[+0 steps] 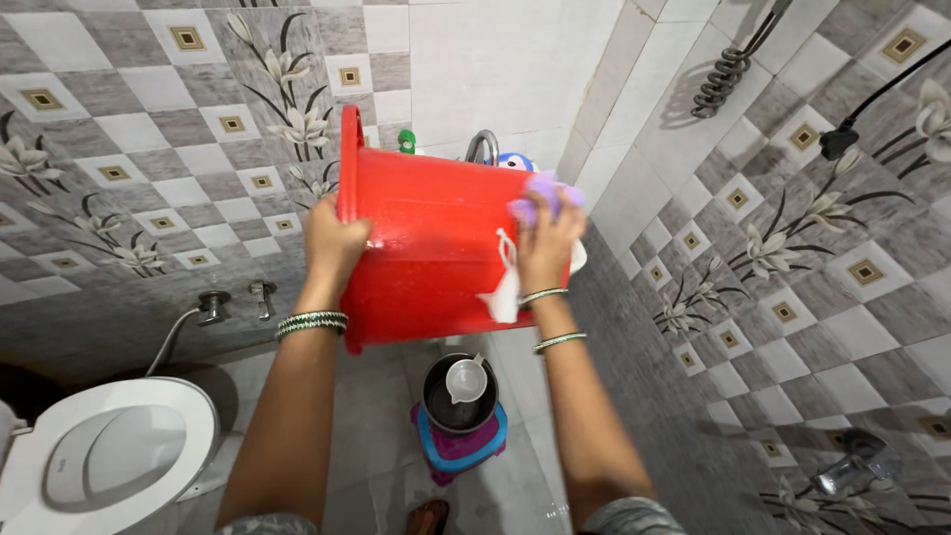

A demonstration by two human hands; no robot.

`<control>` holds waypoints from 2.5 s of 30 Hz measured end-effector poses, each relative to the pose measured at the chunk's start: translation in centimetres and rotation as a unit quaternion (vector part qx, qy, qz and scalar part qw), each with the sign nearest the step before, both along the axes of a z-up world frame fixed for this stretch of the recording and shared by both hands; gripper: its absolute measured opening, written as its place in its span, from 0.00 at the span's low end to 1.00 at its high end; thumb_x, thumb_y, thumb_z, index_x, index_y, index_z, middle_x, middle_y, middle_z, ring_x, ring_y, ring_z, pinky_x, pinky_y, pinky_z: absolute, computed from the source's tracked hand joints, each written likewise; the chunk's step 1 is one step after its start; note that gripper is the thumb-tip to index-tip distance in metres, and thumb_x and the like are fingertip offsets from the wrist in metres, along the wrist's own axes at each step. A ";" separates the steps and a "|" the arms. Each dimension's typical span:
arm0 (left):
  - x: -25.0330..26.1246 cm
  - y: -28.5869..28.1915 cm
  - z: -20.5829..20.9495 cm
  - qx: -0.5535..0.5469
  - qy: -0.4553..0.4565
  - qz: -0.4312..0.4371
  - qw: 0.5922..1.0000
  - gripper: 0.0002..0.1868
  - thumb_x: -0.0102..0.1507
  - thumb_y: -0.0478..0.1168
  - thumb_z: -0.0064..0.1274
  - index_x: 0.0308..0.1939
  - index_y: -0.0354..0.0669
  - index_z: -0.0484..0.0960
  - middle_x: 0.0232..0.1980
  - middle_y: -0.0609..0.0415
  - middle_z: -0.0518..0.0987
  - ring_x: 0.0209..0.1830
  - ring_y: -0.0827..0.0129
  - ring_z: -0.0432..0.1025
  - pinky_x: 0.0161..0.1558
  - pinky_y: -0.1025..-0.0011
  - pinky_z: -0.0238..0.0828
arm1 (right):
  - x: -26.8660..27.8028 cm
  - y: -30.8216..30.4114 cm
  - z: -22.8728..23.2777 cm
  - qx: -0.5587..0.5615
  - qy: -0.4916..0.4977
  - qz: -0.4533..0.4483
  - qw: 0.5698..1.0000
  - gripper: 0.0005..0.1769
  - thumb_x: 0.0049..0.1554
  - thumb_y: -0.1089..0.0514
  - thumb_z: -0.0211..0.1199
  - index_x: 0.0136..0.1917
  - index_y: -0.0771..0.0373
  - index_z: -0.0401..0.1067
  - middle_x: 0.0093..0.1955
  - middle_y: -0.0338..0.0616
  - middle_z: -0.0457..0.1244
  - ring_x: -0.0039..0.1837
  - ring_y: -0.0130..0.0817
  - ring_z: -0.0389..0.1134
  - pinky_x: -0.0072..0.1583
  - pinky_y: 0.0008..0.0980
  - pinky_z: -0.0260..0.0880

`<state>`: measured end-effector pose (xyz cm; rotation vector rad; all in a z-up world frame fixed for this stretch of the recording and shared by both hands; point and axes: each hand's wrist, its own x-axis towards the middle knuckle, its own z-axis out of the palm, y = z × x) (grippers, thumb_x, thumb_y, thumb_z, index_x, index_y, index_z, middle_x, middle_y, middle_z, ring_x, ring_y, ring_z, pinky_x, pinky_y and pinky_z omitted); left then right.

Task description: The person mops the tiled bathroom floor with a squeegee, then washes a metal pot, a plastic jug, a white pitcher, and a red bucket using a purple cloth. They rinse each item under the sink faucet and wipe the wall-mounted shower fixtures.

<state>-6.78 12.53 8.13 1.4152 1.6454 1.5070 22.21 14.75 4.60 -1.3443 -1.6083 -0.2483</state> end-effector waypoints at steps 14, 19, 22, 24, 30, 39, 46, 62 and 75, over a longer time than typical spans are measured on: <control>5.7 -9.7 -9.7 0.144 0.024 0.039 0.989 0.30 0.52 0.30 0.48 0.61 0.33 0.73 0.41 0.33 0.80 0.44 0.39 0.78 0.43 0.54 0.75 | 0.1 2.5 2.6 0.043 0.043 0.035 0.998 0.17 0.60 0.64 0.60 0.64 0.60 0.71 0.68 0.54 0.60 0.64 0.56 0.58 0.65 0.53 0.58; 6.3 -9.1 -11.6 0.144 0.054 0.017 0.988 0.33 0.52 0.29 0.51 0.63 0.32 0.72 0.40 0.33 0.81 0.39 0.40 0.78 0.42 0.53 0.72 | -12.4 1.1 0.8 0.082 -0.098 0.216 0.968 0.20 0.59 0.59 0.58 0.65 0.56 0.68 0.72 0.54 0.59 0.75 0.56 0.55 0.75 0.55 0.50; 4.9 -10.5 -13.7 0.114 -0.003 -0.015 0.993 0.27 0.55 0.28 0.48 0.60 0.36 0.75 0.37 0.39 0.82 0.36 0.48 0.80 0.42 0.58 0.75 | -11.5 4.7 1.3 0.074 -0.180 0.165 0.967 0.20 0.61 0.62 0.57 0.67 0.60 0.68 0.72 0.50 0.59 0.79 0.51 0.57 0.78 0.56 0.52; 4.4 -11.6 -15.4 0.105 0.003 0.011 0.994 0.27 0.55 0.27 0.48 0.60 0.35 0.75 0.34 0.40 0.81 0.33 0.50 0.78 0.39 0.58 0.74 | -5.2 8.0 2.5 0.014 -0.157 0.065 0.985 0.20 0.56 0.61 0.60 0.62 0.62 0.73 0.68 0.53 0.61 0.69 0.55 0.60 0.69 0.51 0.56; 4.4 -12.4 -20.3 0.072 0.030 0.034 0.996 0.11 0.57 0.29 0.52 0.43 0.37 0.79 0.27 0.42 0.77 0.26 0.51 0.76 0.34 0.58 0.71 | -1.1 7.3 2.4 -0.038 -0.109 -0.061 0.991 0.19 0.56 0.55 0.63 0.61 0.55 0.73 0.63 0.53 0.62 0.65 0.55 0.61 0.65 0.59 0.54; 3.6 -12.7 -19.5 0.116 0.014 0.055 0.992 0.11 0.56 0.27 0.48 0.43 0.35 0.74 0.27 0.43 0.76 0.26 0.49 0.76 0.32 0.61 0.71 | -8.5 11.7 4.5 -0.127 -0.139 0.161 0.969 0.16 0.61 0.49 0.62 0.61 0.53 0.70 0.63 0.48 0.65 0.68 0.52 0.62 0.68 0.51 0.61; 4.8 -12.1 -17.7 0.103 0.019 0.061 0.993 0.20 0.54 0.28 0.48 0.51 0.34 0.77 0.29 0.41 0.77 0.28 0.50 0.76 0.34 0.60 0.70 | 9.1 5.6 -4.1 -0.051 0.090 -0.141 0.985 0.24 0.60 0.57 0.64 0.67 0.64 0.66 0.62 0.60 0.63 0.64 0.61 0.63 0.64 0.51 0.63; 14.1 -14.4 5.8 0.229 0.055 -0.056 0.970 0.10 0.71 0.41 0.54 0.43 0.35 0.81 0.39 0.45 0.84 0.36 0.64 0.79 0.38 0.69 0.72 | 16.4 -17.3 0.3 0.046 0.589 0.122 0.797 0.13 0.59 0.67 0.65 0.57 0.61 0.69 0.48 0.39 0.66 0.46 0.28 0.67 0.45 0.28 0.68; 23.1 -16.3 9.2 0.260 0.084 -0.310 0.910 0.08 0.58 0.37 0.57 0.34 0.34 0.77 0.24 0.42 0.74 0.21 0.53 0.72 0.24 0.60 0.66 | 9.4 -21.1 18.7 0.207 -0.060 0.137 0.967 0.38 0.40 0.52 0.74 0.60 0.69 0.67 0.59 0.61 0.66 0.62 0.61 0.68 0.76 0.51 0.52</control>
